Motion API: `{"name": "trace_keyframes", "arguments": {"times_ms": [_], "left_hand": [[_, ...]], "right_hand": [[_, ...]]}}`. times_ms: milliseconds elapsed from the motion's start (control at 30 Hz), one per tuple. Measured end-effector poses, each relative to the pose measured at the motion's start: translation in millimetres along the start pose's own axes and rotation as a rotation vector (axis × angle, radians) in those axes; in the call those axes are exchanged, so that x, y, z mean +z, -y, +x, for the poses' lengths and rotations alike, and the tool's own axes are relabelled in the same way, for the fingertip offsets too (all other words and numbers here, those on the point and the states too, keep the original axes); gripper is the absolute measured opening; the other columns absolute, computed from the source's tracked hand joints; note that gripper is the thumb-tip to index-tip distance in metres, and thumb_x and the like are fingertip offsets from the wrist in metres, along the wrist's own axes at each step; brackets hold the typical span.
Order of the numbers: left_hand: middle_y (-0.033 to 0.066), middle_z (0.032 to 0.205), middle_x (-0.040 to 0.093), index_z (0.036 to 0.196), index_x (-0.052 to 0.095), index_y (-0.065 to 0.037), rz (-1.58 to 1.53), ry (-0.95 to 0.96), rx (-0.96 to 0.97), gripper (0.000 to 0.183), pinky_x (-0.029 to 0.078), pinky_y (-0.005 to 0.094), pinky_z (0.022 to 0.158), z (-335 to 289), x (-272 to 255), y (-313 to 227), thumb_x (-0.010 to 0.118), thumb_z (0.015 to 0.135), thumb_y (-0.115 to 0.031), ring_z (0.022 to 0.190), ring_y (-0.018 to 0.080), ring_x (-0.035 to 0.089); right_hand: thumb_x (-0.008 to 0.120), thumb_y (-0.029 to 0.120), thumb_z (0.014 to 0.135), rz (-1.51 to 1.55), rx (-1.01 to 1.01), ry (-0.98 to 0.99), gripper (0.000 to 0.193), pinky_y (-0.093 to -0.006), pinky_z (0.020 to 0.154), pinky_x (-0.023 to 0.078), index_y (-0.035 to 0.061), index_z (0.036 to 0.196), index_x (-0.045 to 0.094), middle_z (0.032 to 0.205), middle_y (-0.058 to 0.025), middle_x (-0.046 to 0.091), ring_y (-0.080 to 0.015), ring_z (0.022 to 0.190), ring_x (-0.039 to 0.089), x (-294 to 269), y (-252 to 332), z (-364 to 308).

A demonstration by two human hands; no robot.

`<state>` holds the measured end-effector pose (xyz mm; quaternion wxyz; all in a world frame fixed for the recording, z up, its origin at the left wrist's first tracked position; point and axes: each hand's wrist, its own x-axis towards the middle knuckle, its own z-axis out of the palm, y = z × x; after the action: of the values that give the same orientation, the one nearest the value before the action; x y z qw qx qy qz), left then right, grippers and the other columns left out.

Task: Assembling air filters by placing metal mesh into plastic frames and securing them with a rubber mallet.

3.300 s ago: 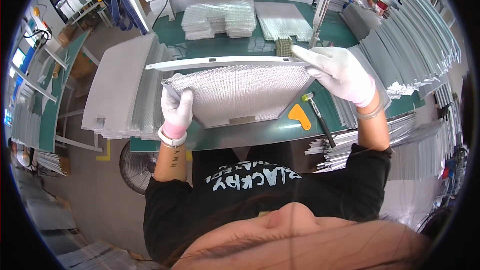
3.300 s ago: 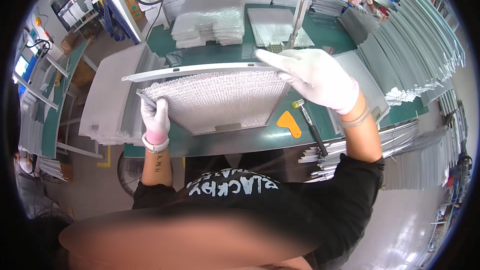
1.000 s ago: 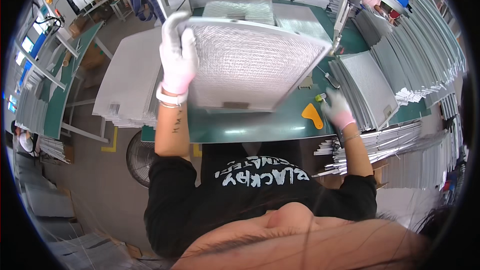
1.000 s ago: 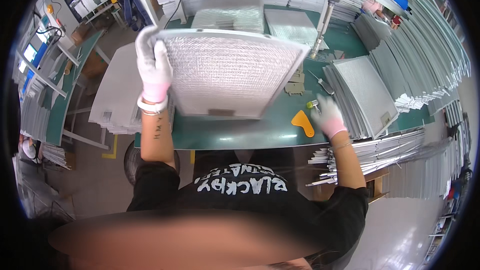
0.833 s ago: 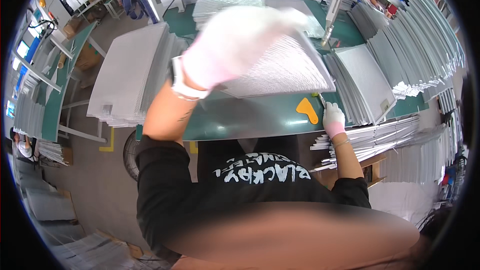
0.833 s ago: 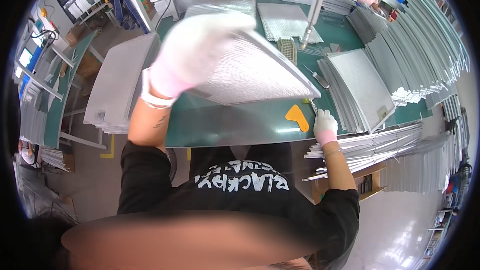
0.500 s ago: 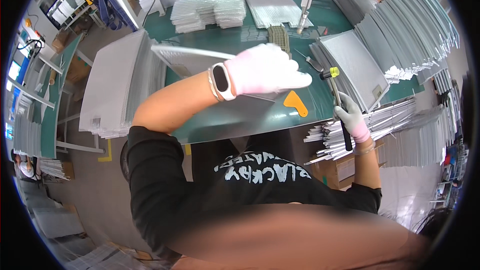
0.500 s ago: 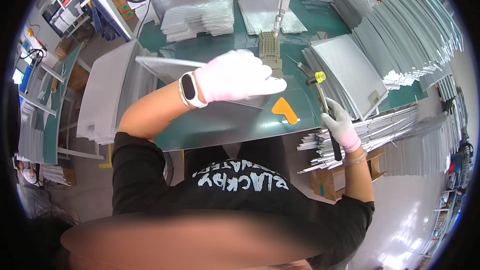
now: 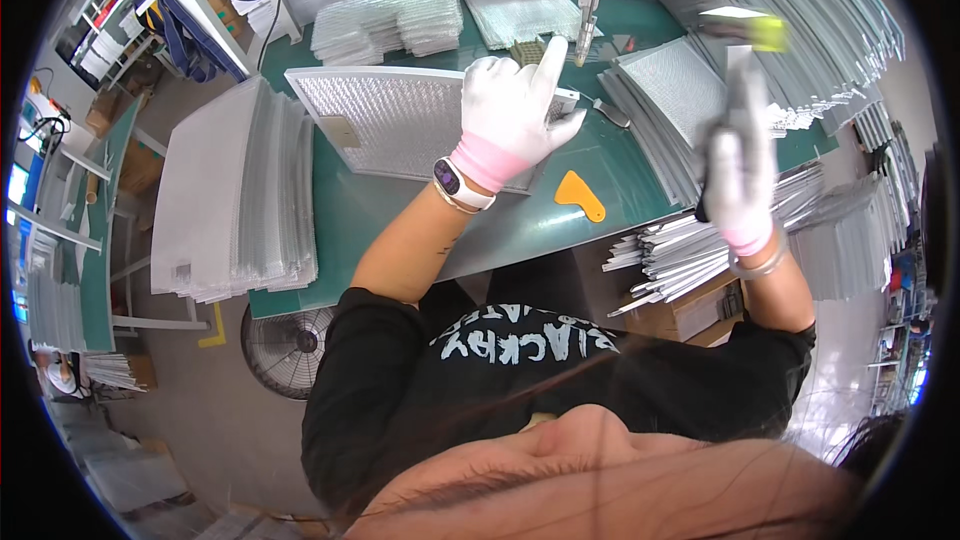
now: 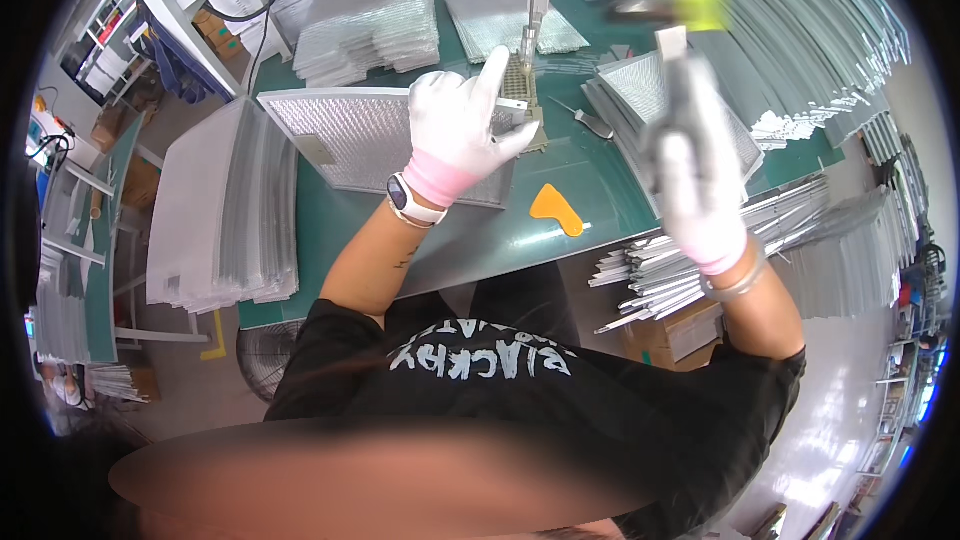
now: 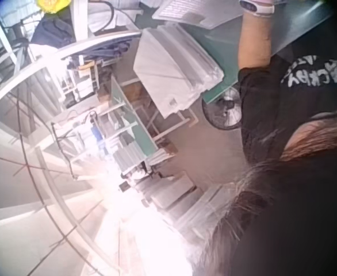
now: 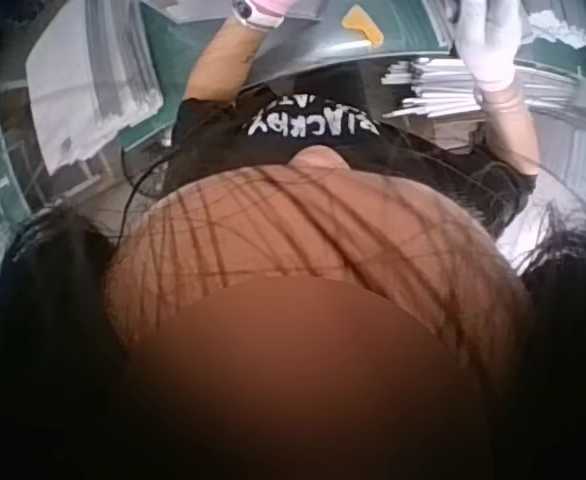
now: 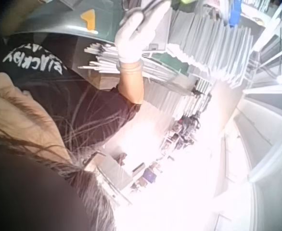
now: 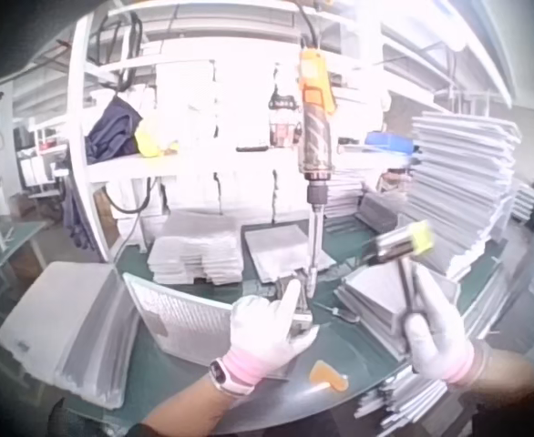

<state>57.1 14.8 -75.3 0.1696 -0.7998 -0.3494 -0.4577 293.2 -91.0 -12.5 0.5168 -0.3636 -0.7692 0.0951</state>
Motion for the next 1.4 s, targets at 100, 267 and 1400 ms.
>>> {"name": "trace_keyframes", "arguments": {"times_ms": [100, 267, 1400], "left_hand": [[0.0048, 0.062, 0.054, 0.128, 0.058, -0.006, -0.010, -0.031, -0.005, 0.077, 0.043, 0.0398, 0.068, 0, 3, 1, 0.082, 0.065, -0.042, 0.064, 0.0245, 0.056], [0.0038, 0.062, 0.053, 0.128, 0.058, -0.006, -0.027, -0.053, -0.004, 0.076, 0.041, 0.0401, 0.066, -4, 3, 3, 0.081, 0.065, -0.041, 0.063, 0.0240, 0.055], [-0.0021, 0.060, 0.045, 0.061, 0.045, -0.013, -1.490, -0.753, 0.006, 0.047, 0.039, 0.0383, 0.079, -88, -115, 131, 0.039, 0.097, -0.043, 0.065, 0.0175, 0.041]], "right_hand": [[0.052, 0.001, 0.092, -0.403, 0.038, 0.419, 0.060, -0.0410, 0.068, 0.050, 0.0106, 0.150, 0.037, 0.082, -0.0193, 0.059, -0.0314, 0.066, 0.058, 11, -4, 1], [0.045, 0.012, 0.102, 0.033, 0.159, 0.063, 0.052, -0.0220, 0.059, 0.045, 0.0032, 0.151, 0.032, 0.082, -0.0070, 0.063, -0.0057, 0.061, 0.050, -8, 14, 15], [0.059, 0.019, 0.093, 0.229, 0.580, 0.217, 0.046, -0.0365, 0.107, 0.038, 0.0017, 0.136, 0.051, 0.134, -0.0197, 0.052, -0.0286, 0.126, 0.050, 143, -154, -97]]}}
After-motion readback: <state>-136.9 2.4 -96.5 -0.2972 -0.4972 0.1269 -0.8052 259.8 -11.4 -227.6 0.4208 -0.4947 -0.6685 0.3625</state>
